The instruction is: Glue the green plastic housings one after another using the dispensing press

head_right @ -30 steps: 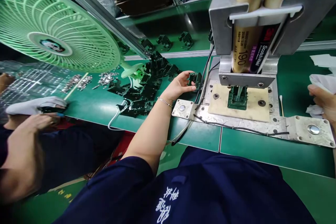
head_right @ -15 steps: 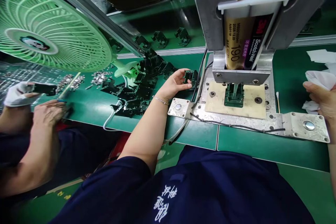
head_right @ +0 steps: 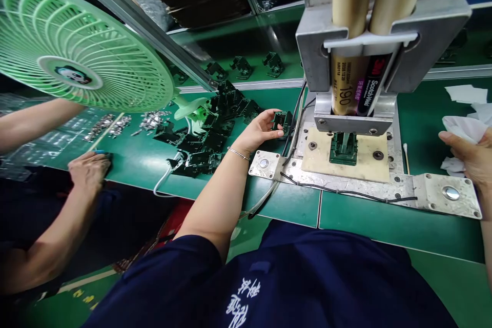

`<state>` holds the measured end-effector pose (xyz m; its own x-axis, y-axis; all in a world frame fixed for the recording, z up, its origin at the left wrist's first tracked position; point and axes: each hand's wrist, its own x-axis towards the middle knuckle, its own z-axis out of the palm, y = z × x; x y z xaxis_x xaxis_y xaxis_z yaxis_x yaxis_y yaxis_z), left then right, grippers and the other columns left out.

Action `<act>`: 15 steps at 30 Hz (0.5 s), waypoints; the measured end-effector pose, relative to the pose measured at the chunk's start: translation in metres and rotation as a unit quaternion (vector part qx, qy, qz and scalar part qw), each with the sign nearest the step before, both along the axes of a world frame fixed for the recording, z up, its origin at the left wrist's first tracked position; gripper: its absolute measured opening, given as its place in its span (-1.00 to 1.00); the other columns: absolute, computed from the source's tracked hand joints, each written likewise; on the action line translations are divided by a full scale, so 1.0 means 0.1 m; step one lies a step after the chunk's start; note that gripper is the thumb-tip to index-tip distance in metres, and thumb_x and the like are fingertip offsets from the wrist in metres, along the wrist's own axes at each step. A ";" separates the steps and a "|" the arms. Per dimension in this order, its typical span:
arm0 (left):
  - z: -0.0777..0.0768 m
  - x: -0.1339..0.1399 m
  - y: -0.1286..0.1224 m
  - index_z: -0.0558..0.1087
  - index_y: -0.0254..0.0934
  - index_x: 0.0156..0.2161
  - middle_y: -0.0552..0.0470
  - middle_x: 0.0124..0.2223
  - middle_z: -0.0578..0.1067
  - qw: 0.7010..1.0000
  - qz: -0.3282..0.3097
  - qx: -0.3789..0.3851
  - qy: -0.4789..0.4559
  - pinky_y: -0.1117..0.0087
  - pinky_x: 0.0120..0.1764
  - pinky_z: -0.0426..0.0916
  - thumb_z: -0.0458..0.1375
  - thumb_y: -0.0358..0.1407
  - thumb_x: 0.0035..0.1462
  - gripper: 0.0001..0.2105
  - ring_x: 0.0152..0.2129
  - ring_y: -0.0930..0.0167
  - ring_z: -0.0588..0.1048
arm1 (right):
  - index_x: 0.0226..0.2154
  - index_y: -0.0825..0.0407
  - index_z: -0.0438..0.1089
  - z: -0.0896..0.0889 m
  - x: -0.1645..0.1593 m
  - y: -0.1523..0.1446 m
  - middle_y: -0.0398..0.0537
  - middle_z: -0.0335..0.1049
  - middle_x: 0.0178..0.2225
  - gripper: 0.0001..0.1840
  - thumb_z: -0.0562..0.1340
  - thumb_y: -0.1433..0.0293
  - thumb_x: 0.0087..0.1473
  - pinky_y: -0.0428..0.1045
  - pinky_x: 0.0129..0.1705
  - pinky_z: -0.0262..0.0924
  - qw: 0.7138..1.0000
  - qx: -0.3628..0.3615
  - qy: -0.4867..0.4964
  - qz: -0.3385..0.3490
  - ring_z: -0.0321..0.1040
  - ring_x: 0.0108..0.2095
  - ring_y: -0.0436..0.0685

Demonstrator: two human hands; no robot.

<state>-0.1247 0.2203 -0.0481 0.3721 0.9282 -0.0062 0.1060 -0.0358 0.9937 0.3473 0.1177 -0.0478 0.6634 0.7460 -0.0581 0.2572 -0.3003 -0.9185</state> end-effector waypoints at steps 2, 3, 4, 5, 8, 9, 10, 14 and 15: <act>0.00 0.00 0.00 0.36 -0.20 0.04 -0.02 -0.03 0.37 1.000 0.003 -0.007 -0.004 0.33 -0.07 0.41 0.48 -0.24 -0.21 -0.34 -0.28 0.46 0.44 | -0.37 0.08 0.48 0.01 0.00 0.00 -0.06 0.23 -0.51 -0.30 0.56 0.01 -0.56 -0.02 -0.64 -0.08 1.000 -0.010 0.002 0.002 0.10 -0.59 -0.04; 0.00 0.00 -0.01 0.36 -0.19 0.04 -0.01 -0.03 0.37 1.000 0.005 -0.011 -0.006 0.33 -0.08 0.41 0.49 -0.25 -0.22 -0.33 -0.28 0.46 0.44 | -0.39 0.09 0.47 0.02 0.00 0.00 -0.06 0.23 -0.52 -0.30 0.57 0.01 -0.58 -0.02 -0.64 -0.08 1.000 -0.015 0.004 -0.002 0.09 -0.59 -0.04; 0.00 0.00 -0.01 0.36 -0.19 0.04 -0.01 -0.03 0.36 1.000 0.008 -0.015 -0.007 0.32 -0.08 0.42 0.49 -0.25 -0.22 -0.33 -0.27 0.46 0.44 | -0.41 0.09 0.46 0.04 0.00 0.00 -0.07 0.23 -0.53 -0.30 0.57 0.01 -0.60 -0.01 -0.63 -0.08 1.000 -0.022 0.008 -0.004 0.10 -0.60 -0.03; 0.00 0.00 -0.01 0.36 -0.19 0.04 0.00 -0.03 0.36 1.000 0.012 -0.018 -0.007 0.32 -0.08 0.41 0.49 -0.26 -0.23 -0.33 -0.27 0.46 0.44 | -0.42 0.08 0.46 0.06 -0.01 0.00 -0.07 0.23 -0.54 -0.30 0.57 0.01 -0.63 -0.01 -0.63 -0.07 1.000 -0.027 0.010 -0.003 0.10 -0.59 -0.02; 0.01 0.01 -0.02 0.37 -0.19 0.03 0.01 -0.04 0.36 0.999 0.018 -0.026 -0.007 0.30 -0.08 0.41 0.49 -0.27 -0.24 -0.34 -0.27 0.45 0.44 | -0.43 0.06 0.43 0.13 -0.06 -0.02 -0.13 0.22 -0.55 -0.32 0.57 0.05 -0.64 -0.01 -0.62 -0.06 0.999 -0.037 0.020 0.016 0.09 -0.59 -0.01; 0.02 0.02 -0.02 0.38 -0.18 0.03 0.01 -0.04 0.36 0.999 0.018 -0.028 -0.008 0.31 -0.08 0.41 0.49 -0.27 -0.24 -0.34 -0.27 0.45 0.44 | -0.44 0.05 0.42 0.16 -0.09 -0.03 -0.15 0.21 -0.55 -0.34 0.57 0.07 -0.62 -0.01 -0.62 -0.06 0.999 -0.038 0.025 0.023 0.08 -0.58 -0.01; 0.02 0.02 -0.02 0.38 -0.18 0.02 0.01 -0.03 0.36 0.999 0.018 -0.028 -0.009 0.31 -0.08 0.41 0.49 -0.27 -0.24 -0.34 -0.27 0.45 0.44 | -0.43 0.05 0.41 0.19 -0.11 -0.04 -0.16 0.20 -0.56 -0.35 0.57 0.08 -0.60 -0.01 -0.61 -0.07 0.998 -0.040 0.031 0.027 0.08 -0.58 -0.01; 0.03 0.03 -0.02 0.38 -0.19 0.02 0.00 -0.03 0.37 0.999 0.018 -0.027 -0.013 0.33 -0.09 0.41 0.49 -0.27 -0.25 -0.34 -0.28 0.46 0.44 | -0.42 0.05 0.40 0.25 -0.18 -0.07 -0.14 0.21 -0.53 -0.37 0.56 0.09 -0.55 0.02 -0.57 -0.06 0.998 -0.051 0.041 0.017 0.11 -0.56 0.00; 0.03 0.03 -0.02 0.38 -0.19 0.01 0.00 -0.03 0.37 0.999 0.018 -0.026 -0.014 0.34 -0.09 0.41 0.49 -0.27 -0.25 -0.34 -0.27 0.46 0.44 | -0.42 0.05 0.40 0.25 -0.19 -0.07 -0.14 0.21 -0.52 -0.37 0.56 0.09 -0.55 0.02 -0.56 -0.06 0.998 -0.053 0.042 0.015 0.11 -0.55 -0.01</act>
